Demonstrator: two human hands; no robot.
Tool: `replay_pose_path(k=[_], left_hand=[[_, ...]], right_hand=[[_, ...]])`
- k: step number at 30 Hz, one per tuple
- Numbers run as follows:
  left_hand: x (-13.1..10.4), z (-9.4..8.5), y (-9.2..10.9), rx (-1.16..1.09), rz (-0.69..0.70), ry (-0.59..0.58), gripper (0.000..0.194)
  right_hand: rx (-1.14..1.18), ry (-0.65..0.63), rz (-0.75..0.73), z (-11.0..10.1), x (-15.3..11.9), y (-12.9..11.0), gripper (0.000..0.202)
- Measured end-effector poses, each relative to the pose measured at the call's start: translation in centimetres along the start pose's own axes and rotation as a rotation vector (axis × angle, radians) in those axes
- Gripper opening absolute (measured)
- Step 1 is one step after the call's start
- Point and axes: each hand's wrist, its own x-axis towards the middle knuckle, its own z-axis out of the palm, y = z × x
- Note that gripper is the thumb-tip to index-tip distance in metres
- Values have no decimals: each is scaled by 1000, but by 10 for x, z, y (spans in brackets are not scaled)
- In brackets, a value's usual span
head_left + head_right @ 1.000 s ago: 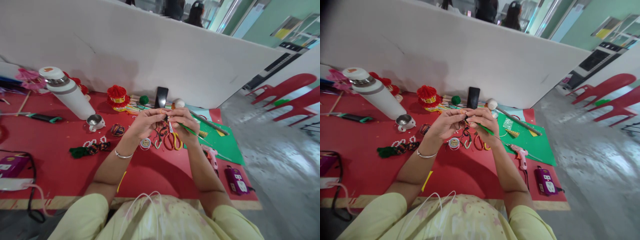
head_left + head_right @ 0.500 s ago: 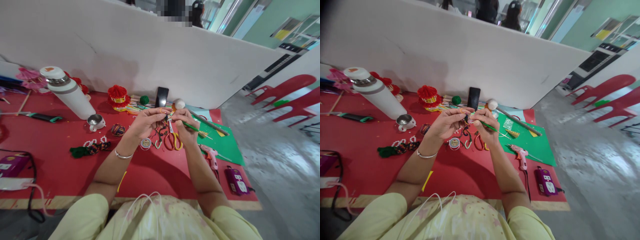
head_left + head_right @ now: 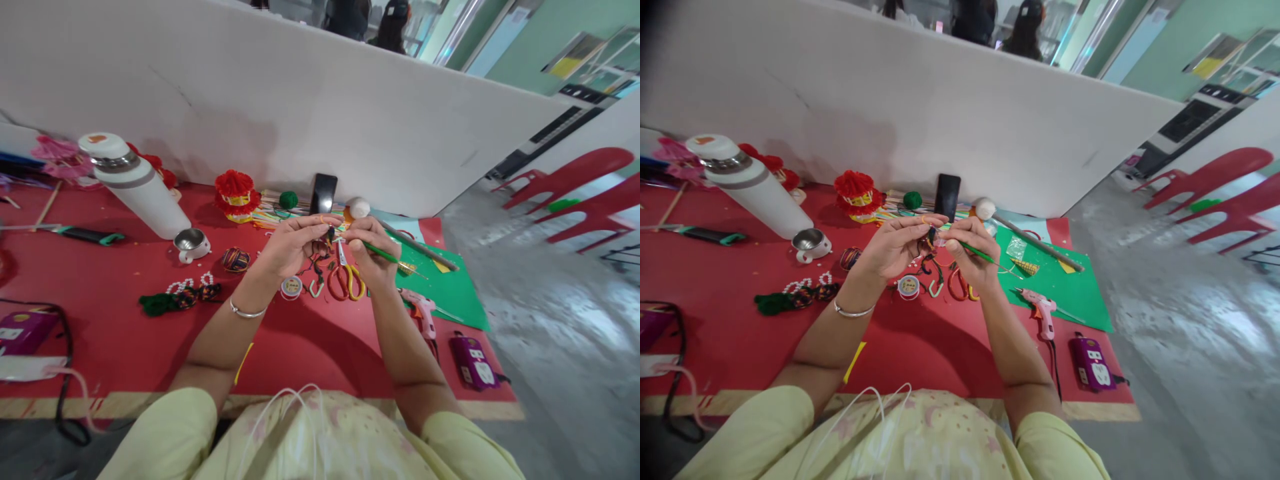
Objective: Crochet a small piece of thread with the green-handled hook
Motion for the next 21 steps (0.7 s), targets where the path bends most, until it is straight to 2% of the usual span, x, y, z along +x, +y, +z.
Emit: replay_pose_path(k=[12, 21], left_hand=[[1, 1, 0, -7, 14, 7, 20], [1, 0, -3, 24, 60, 18, 17]], right_hand=[[-87, -11, -150, 0, 1, 1, 24], [-174, -12, -197, 2, 3, -1, 17]])
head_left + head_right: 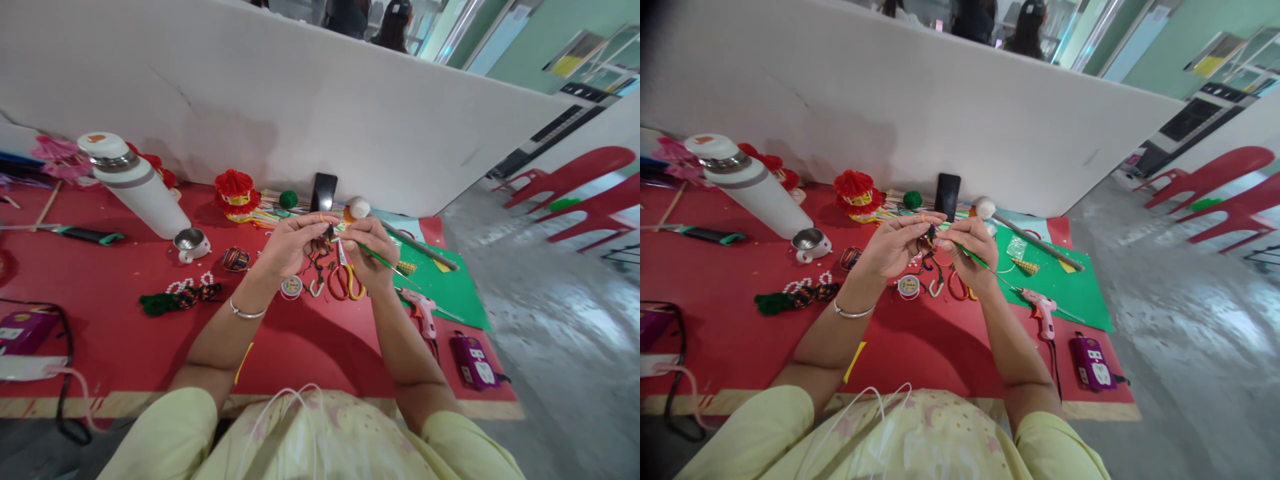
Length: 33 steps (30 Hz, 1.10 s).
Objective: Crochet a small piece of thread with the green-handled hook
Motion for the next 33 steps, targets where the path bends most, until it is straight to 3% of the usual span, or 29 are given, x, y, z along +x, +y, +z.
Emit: replay_pose_path(k=[8, 15, 33], left_hand=[[-1, 2, -1, 51, 81, 23, 14], [1, 1, 3, -45, -57, -27, 22], [1, 1, 1, -30, -44, 5, 19]], right_hand=[[-55, -27, -53, 0, 1, 2, 16], [-129, 21, -176, 6, -3, 7, 22], [-97, 9, -161, 5, 0, 2, 22]])
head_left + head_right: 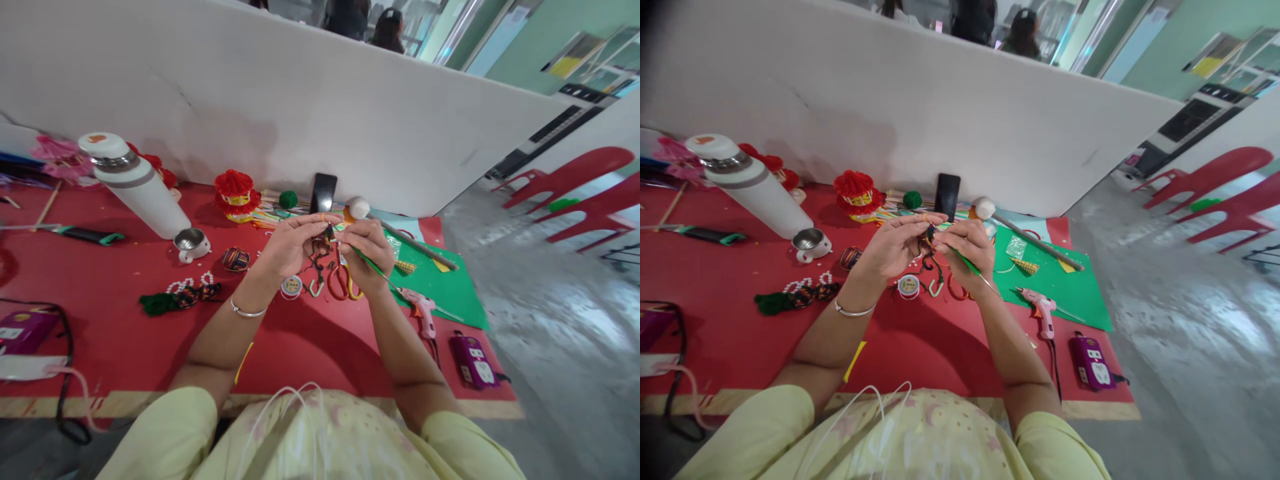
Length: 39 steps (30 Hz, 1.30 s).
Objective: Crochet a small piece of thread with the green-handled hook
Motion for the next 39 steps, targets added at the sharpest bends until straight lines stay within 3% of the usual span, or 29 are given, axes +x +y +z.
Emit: replay_pose_path(k=[9, 16, 27, 34, 39], left_hand=[[0, 0, 0, 22, 41, -1, 17], [0, -1, -1, 5, 40, -29, 14], [0, 2, -3, -117, -99, -89, 26], [0, 4, -7, -121, -89, -59, 30], [-2, 9, -9, -120, -34, 57, 27]], right_hand=[[-71, -53, 54, 0, -7, 5, 20], [-81, -65, 1, -2, -6, 4, 26], [-5, 109, -10, 10, -11, 4, 33], [-10, 124, 23, 11, -10, 3, 27], [4, 159, 151, 16, -14, -2, 18]])
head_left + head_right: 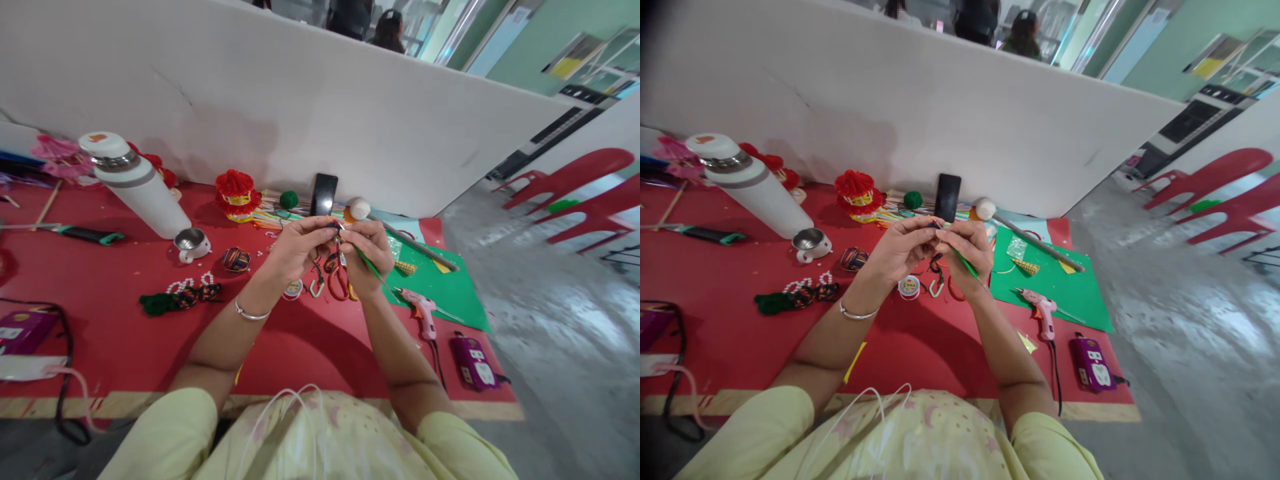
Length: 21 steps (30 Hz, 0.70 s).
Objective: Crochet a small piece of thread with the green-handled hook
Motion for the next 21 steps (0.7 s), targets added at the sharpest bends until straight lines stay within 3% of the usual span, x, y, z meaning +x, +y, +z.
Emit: replay_pose_path(k=[8, 13, 21], left_hand=[[0, 1, -2, 10, 19, 6, 28], [1, -2, -2, 12, 62, 12, 29], [0, -4, 4, -32, -52, -61, 31]], right_hand=[[60, 12, 204, 9, -9, 0, 18], [317, 49, 401, 13, -12, 7, 19], [571, 31, 638, 8, -5, 5, 30]])
